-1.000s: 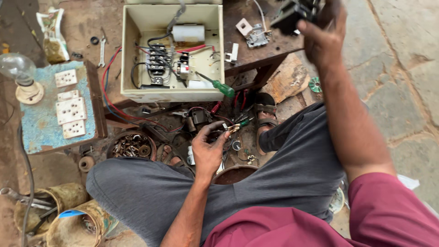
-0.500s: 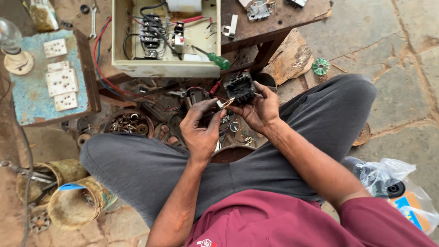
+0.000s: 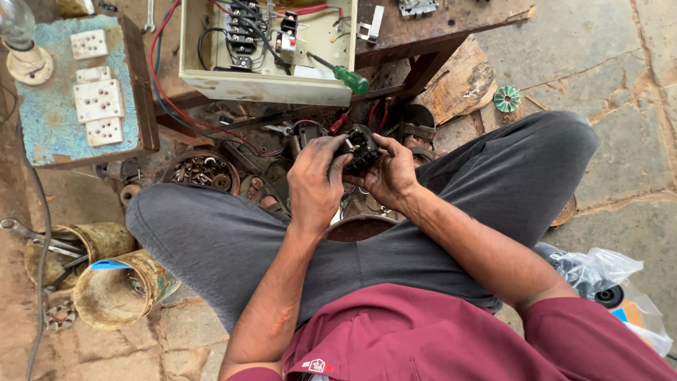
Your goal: The person sits cross-legged on the floor and uses a green screwdriver to disassemble and reassemble a white electrical component. They remove screws, separate the housing, manipulate internal parts, and then reassemble the unit.
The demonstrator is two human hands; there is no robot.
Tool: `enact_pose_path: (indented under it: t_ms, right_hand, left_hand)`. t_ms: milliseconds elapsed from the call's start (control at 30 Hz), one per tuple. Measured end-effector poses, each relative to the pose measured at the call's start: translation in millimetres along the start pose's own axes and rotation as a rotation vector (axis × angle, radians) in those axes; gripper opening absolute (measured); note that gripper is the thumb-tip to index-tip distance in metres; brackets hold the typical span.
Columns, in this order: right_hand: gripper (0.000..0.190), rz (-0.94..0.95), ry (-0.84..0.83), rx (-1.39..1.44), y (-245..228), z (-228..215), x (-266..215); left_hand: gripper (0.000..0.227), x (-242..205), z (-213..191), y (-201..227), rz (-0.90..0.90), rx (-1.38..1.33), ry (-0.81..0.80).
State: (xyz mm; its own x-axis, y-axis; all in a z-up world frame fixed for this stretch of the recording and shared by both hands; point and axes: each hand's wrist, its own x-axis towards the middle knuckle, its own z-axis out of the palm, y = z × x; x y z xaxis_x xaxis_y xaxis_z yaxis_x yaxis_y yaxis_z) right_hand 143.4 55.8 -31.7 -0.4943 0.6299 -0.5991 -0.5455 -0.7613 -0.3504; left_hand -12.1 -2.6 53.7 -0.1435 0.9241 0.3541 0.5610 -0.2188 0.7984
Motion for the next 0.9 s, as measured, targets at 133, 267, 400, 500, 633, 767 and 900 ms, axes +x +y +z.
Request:
enact_pose_path:
  t_ms: [133,267,400,500,633,767,900]
  right_hand:
    - [0.045,0.027,-0.021,0.038,1.8,-7.6,2.8]
    - [0.048,0.039,0.001,-0.033,3.1,-12.3,5.5]
    - [0.047,0.042,-0.003,-0.017,5.6,-13.1,5.7]
    - [0.049,0.038,-0.004,-0.051,6.2,-10.9,4.9]
    - [0.053,0.043,0.009,-0.101,5.7,-8.1,2.3]
    - [0.055,0.054,0.037,-0.11,5.9,-6.0,2.0]
    - [0.055,0.035,-0.012,-0.103,7.5,-8.1,2.7]
  left_hand:
    - [0.026,2.4,5.0,-2.0,0.0,0.051,-0.033]
    - [0.026,8.1,9.7,-4.8,0.002,0.089,-0.072]
    - [0.026,12.9,12.3,-9.1,0.008,0.121,-0.158]
    - [0.025,16.4,14.6,-12.8,0.005,0.142,-0.167]
    - [0.024,18.5,17.4,-16.1,-0.013,0.159,-0.173]
    - [0.023,19.1,17.1,-15.4,-0.009,0.156,-0.16]
    - [0.024,22.1,15.6,-14.0,0.0,0.149,-0.168]
